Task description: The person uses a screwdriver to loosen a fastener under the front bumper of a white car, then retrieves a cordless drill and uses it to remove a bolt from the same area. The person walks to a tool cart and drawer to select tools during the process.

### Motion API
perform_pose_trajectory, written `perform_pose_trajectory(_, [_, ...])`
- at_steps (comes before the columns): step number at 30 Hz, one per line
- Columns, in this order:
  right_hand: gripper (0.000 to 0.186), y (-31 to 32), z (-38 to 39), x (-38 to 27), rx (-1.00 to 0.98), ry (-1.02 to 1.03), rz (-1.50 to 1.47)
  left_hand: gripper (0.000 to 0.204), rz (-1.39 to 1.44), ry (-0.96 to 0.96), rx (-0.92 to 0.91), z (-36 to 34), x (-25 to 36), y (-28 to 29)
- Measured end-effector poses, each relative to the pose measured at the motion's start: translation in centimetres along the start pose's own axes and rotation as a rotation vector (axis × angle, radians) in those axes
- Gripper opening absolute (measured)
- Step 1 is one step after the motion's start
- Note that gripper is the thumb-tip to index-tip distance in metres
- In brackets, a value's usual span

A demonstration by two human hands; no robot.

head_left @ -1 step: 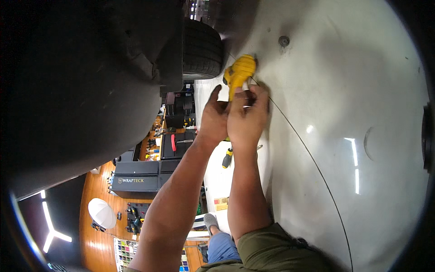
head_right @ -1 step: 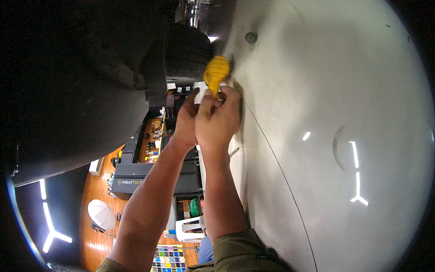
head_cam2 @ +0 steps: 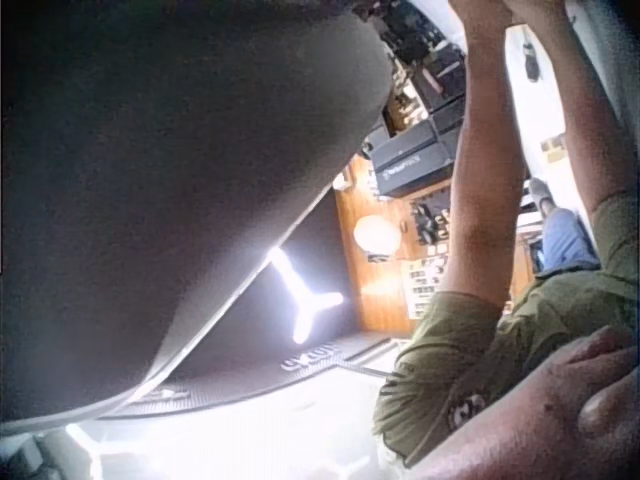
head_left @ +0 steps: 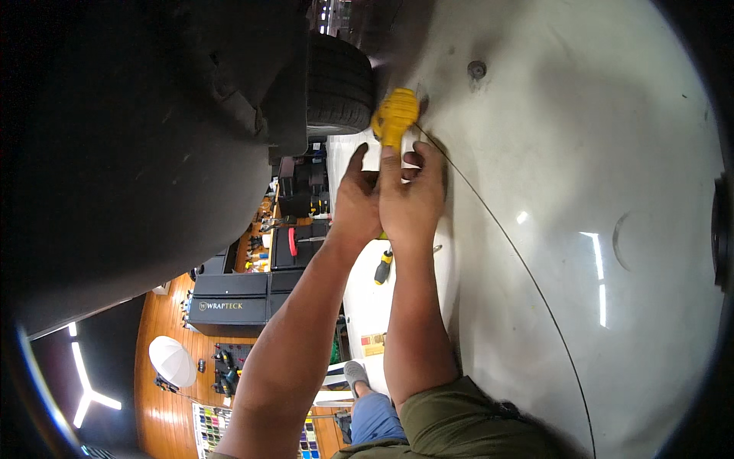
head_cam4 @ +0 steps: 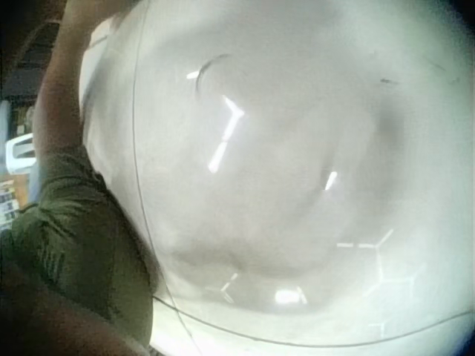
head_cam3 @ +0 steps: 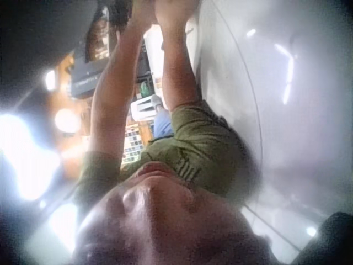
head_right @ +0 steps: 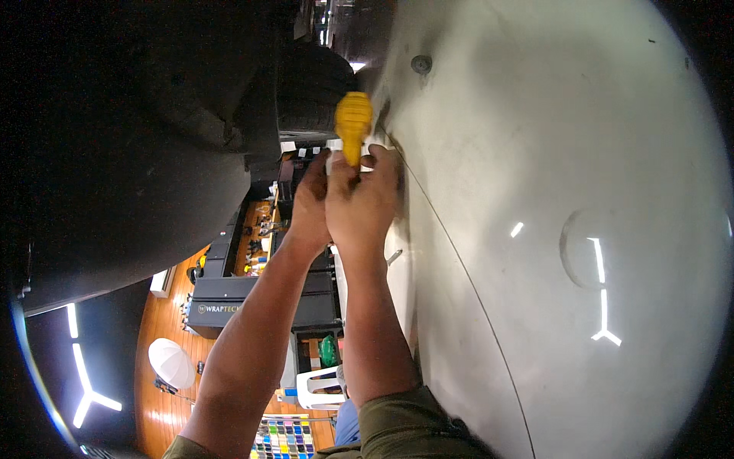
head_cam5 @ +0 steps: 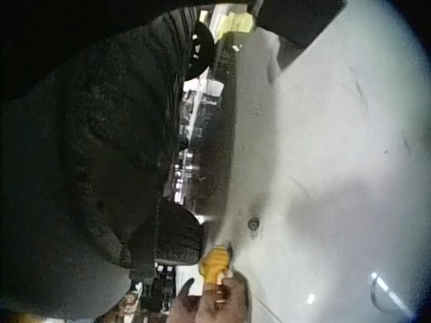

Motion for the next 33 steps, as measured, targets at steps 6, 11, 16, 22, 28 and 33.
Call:
perform_pose_trajectory(6, [0.052, -1.6, -3.8, -1.2, -0.555, -0.119, -0.423, 0.052, -0.693, -0.24, 0.335, 3.4, 4.4, -1.1])
perform_pose_trajectory(11, [0.042, -1.1, -5.2, -3.2, -0.679, -0.071, -0.509, 0.041, -0.844, -0.443, 0.24, 6.0, 7.3, 0.9])
perform_pose_trajectory(16, [0.045, 1.3, -5.2, -4.8, -0.743, -0.228, -0.989, 0.035, -0.723, -0.347, 0.254, 6.1, 11.3, 1.9])
perform_pose_trajectory(22, [0.043, 1.5, -5.6, -3.8, -0.843, -0.221, -1.012, 0.041, -0.062, -0.388, 0.197, 1.3, 10.5, 1.7])
perform_pose_trajectory(28, [0.045, 1.7, -6.1, -2.8, -0.825, -0.242, -0.977, 0.034, 0.47, -0.305, 0.105, -1.5, 11.0, 1.2])
perform_pose_trajectory(33, [0.049, 1.2, -6.4, -2.1, -0.886, -0.218, -1.016, 0.03, 0.45, -0.323, 0.148, -1.7, 11.0, 1.3])
Point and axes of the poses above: each hand's wrist, its own z-axis away from the middle knuckle, its own y-axis out of the back of the hand, x = y × z, the point moved 1 cm from there along -z, towards the middle knuckle, and after that the axes turned 8 degrees about z, right-handed, at the moved point
